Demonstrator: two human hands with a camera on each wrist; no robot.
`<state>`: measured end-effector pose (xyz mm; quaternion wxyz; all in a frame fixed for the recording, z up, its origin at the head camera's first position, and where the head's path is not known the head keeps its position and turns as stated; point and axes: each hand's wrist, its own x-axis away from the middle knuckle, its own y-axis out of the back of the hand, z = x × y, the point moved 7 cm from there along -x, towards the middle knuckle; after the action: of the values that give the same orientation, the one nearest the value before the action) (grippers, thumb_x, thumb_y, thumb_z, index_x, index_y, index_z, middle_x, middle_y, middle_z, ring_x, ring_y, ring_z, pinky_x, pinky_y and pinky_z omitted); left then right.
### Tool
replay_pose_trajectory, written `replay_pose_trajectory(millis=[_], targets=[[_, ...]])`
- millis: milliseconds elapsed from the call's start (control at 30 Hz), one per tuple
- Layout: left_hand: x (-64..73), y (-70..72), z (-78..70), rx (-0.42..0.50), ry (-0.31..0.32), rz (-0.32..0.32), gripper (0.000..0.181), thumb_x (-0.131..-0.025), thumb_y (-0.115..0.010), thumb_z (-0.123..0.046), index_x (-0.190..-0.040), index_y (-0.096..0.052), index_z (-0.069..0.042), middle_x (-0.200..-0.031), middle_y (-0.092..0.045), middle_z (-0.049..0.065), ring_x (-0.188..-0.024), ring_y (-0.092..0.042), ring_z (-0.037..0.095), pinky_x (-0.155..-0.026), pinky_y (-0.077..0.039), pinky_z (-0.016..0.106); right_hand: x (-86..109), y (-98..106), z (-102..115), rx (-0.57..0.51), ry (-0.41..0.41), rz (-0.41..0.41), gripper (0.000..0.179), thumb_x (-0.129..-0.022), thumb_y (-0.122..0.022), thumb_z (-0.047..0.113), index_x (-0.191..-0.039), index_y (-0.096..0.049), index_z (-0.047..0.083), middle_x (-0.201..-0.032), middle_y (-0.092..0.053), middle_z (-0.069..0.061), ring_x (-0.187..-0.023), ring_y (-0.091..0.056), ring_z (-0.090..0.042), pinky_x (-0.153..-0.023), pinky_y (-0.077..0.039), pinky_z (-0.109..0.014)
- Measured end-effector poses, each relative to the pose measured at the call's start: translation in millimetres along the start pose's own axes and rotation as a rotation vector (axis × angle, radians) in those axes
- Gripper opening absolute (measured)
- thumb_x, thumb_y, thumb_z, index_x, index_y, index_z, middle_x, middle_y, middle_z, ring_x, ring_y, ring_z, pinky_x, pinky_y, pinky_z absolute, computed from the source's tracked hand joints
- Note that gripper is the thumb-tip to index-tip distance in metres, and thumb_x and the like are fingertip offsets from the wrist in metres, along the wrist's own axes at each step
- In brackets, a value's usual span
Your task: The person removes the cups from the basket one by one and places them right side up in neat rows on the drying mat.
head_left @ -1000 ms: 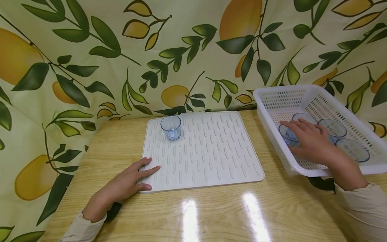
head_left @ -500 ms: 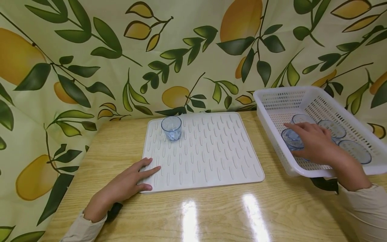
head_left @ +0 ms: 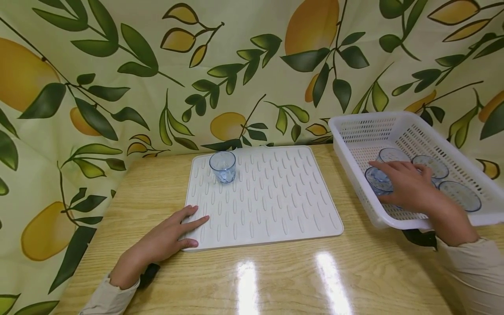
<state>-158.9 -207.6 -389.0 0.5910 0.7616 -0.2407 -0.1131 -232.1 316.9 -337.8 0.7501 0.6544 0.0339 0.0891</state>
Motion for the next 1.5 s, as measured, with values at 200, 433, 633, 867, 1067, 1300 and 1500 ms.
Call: replay_pose_trajectory(millis=[200, 433, 633, 867, 1067, 1300, 1500], targets=[[-0.4, -0.5, 0.8, 0.007, 0.008, 0.003, 0.065, -0.09, -0.069, -0.037, -0.15, -0.045, -0.029, -0.159, -0.034, 0.017, -0.146, -0.034, 0.042, -0.11, -0.038, 0.059, 0.5, 2, 1, 0.007, 0.007, -0.026, 0.094, -0.071, -0.088, 0.023, -0.149, -0.037, 0.01, -0.143, -0.039, -0.034, -0.129, -0.029, -0.056, -0.098, -0.012, -0.075], [0.0, 0.4, -0.2, 0.004, 0.009, 0.001, 0.065, -0.09, -0.069, -0.037, -0.15, -0.045, -0.029, -0.159, -0.035, 0.017, -0.145, -0.034, 0.042, -0.11, -0.039, 0.059, 0.4, 11, 6, -0.007, 0.027, -0.126, 0.086, -0.069, -0.088, 0.03, -0.143, -0.047, 0.009, -0.136, -0.047, -0.035, -0.123, -0.039, -0.053, -0.097, -0.014, -0.075], [0.2, 1.0, -1.9, 0.004, 0.001, -0.004, 0.066, -0.089, -0.07, -0.036, -0.15, -0.046, -0.028, -0.158, -0.035, 0.018, -0.145, -0.035, 0.043, -0.11, -0.038, 0.059, -0.7, 16, 8, -0.083, 0.03, -0.162, 0.089, -0.069, -0.089, 0.027, -0.143, -0.046, 0.005, -0.136, -0.045, -0.037, -0.12, -0.043, -0.054, -0.094, -0.027, -0.074], [0.8, 0.2, -3.2, 0.011, -0.013, -0.013, 0.065, -0.089, -0.07, -0.035, -0.15, -0.047, -0.028, -0.158, -0.036, 0.018, -0.145, -0.035, 0.043, -0.11, -0.038, 0.059, 0.3, 22, 9, -0.265, 0.036, -0.198, 0.097, -0.071, -0.09, 0.018, -0.15, -0.036, 0.0, -0.132, -0.039, -0.035, -0.112, -0.049, -0.052, -0.081, -0.044, -0.066], [1.3, -0.8, -1.8, 0.023, 0.0, -0.006, 0.066, -0.089, -0.07, -0.035, -0.15, -0.045, -0.029, -0.159, -0.035, 0.017, -0.145, -0.034, 0.043, -0.111, -0.037, 0.061, 3.1, 32, 10, -0.384, 0.054, -0.261, 0.105, -0.069, -0.092, 0.015, -0.154, -0.031, 0.002, -0.13, -0.047, -0.032, -0.115, -0.048, -0.05, -0.082, -0.042, -0.062], [1.2, -0.6, -1.3, 0.027, 0.004, -0.002, 0.065, -0.09, -0.07, -0.035, -0.15, -0.045, -0.03, -0.159, -0.034, 0.017, -0.146, -0.033, 0.043, -0.111, -0.036, 0.061, 3.3, 30, 7, -0.356, 0.009, -0.256, 0.106, -0.07, -0.091, 0.019, -0.155, -0.029, 0.003, -0.13, -0.043, -0.032, -0.118, -0.038, -0.049, -0.083, -0.035, -0.063], [1.1, -1.0, -1.1, 0.032, 0.004, -0.005, 0.065, -0.09, -0.069, -0.035, -0.15, -0.045, -0.03, -0.159, -0.034, 0.017, -0.146, -0.032, 0.043, -0.111, -0.036, 0.061, 3.1, 28, 5, -0.341, 0.0, -0.249, 0.093, -0.07, -0.092, 0.022, -0.145, -0.041, -0.001, -0.134, -0.038, -0.035, -0.117, -0.037, -0.05, -0.082, -0.035, -0.064]])
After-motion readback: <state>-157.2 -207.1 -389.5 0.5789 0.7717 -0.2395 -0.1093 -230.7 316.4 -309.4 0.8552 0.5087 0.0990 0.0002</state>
